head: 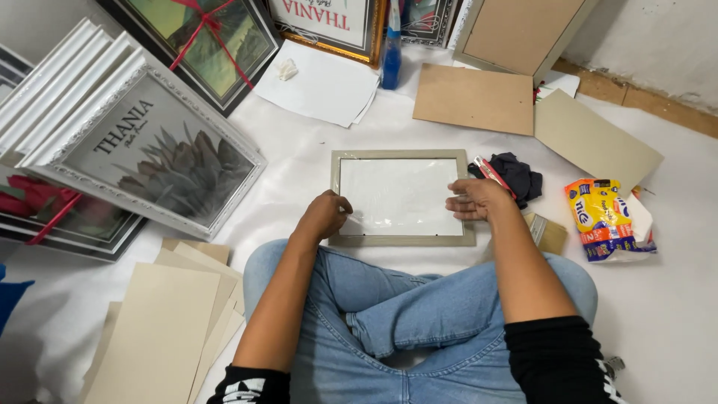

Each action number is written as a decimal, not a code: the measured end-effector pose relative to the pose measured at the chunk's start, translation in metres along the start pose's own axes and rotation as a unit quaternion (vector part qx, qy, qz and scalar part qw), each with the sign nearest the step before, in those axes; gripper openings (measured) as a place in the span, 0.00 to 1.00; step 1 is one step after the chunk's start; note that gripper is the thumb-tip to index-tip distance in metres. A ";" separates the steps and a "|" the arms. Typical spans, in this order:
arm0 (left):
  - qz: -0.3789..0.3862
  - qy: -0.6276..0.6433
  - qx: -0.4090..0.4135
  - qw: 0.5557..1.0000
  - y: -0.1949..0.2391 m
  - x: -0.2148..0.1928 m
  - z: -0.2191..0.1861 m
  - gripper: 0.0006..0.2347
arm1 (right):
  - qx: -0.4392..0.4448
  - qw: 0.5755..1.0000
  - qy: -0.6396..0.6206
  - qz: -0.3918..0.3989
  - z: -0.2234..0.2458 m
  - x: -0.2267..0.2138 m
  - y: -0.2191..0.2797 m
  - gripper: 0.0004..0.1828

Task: Assembling a picture frame by cleaning the glass and inserting the backing board.

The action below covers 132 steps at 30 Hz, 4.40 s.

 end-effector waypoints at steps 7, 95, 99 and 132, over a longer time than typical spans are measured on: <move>0.026 0.036 -0.016 0.999 -0.002 0.017 0.015 0.09 | 0.013 0.995 0.074 -0.059 -0.021 -0.003 -0.009 0.14; 0.071 -0.429 0.185 0.882 -0.020 0.103 -0.029 0.45 | -0.245 0.769 0.588 -0.045 0.006 0.091 0.037 0.62; 0.032 -0.442 0.202 0.873 -0.019 0.107 -0.026 0.38 | -0.232 0.771 0.593 -0.025 0.005 0.088 0.037 0.58; 0.008 -0.135 0.140 0.981 -0.052 -0.131 -0.104 0.16 | -0.452 0.770 0.399 -0.207 0.085 -0.004 0.113 0.43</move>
Point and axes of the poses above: each hand's wrist, its own y-axis away from the middle knuckle, its own x-axis out of the palm, z = x × y, the point moved 4 cm from there along -y, towards the middle knuckle, and after that the axes turned 3 degrees about -z, right-handed, at the moved point
